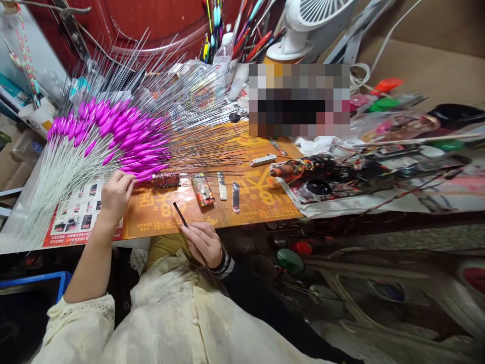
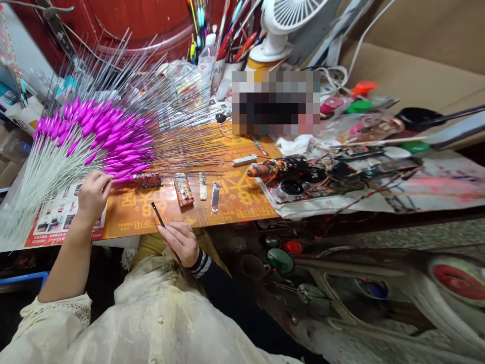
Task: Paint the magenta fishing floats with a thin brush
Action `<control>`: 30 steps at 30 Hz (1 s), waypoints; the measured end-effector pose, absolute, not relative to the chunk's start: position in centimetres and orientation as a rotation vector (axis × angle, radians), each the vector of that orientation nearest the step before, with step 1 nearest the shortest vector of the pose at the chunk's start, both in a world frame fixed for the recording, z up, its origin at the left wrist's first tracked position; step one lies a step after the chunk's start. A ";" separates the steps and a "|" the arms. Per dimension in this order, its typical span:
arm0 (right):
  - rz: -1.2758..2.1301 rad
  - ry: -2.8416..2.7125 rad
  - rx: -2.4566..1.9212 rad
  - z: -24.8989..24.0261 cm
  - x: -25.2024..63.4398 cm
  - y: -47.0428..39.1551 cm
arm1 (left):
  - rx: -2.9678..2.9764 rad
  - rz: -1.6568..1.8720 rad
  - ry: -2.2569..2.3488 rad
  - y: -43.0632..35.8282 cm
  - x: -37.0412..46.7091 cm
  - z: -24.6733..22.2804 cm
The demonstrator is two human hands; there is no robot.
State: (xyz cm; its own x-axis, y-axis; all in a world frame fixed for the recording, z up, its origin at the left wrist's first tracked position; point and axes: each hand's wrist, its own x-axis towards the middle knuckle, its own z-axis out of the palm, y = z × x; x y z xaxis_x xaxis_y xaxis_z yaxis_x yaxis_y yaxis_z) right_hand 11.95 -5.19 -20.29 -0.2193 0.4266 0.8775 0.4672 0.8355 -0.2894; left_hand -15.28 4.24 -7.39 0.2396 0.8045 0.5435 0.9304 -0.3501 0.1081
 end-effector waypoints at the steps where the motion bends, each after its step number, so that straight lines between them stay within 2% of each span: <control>1: -0.038 -1.839 -0.675 -20.2 12.0 -5.2 | -2.286 -0.725 -1.654 5.2 -15.1 -7.4; 9: 0.044 -1.772 -0.659 -20.1 12.2 -5.2 | -2.261 -0.450 -1.869 9.0 -13.5 -7.7; 16: 0.080 -1.731 -0.609 -20.2 12.8 -5.4 | -2.361 -0.680 -1.653 7.9 -12.0 -5.5; 23: 0.016 -1.770 -0.559 -18.5 15.3 -5.9 | -2.411 -0.730 -1.429 2.3 -8.4 -1.7; 30: -0.168 -1.753 -0.687 -17.9 20.1 -6.1 | -2.445 -0.766 -1.535 0.8 -13.5 -4.0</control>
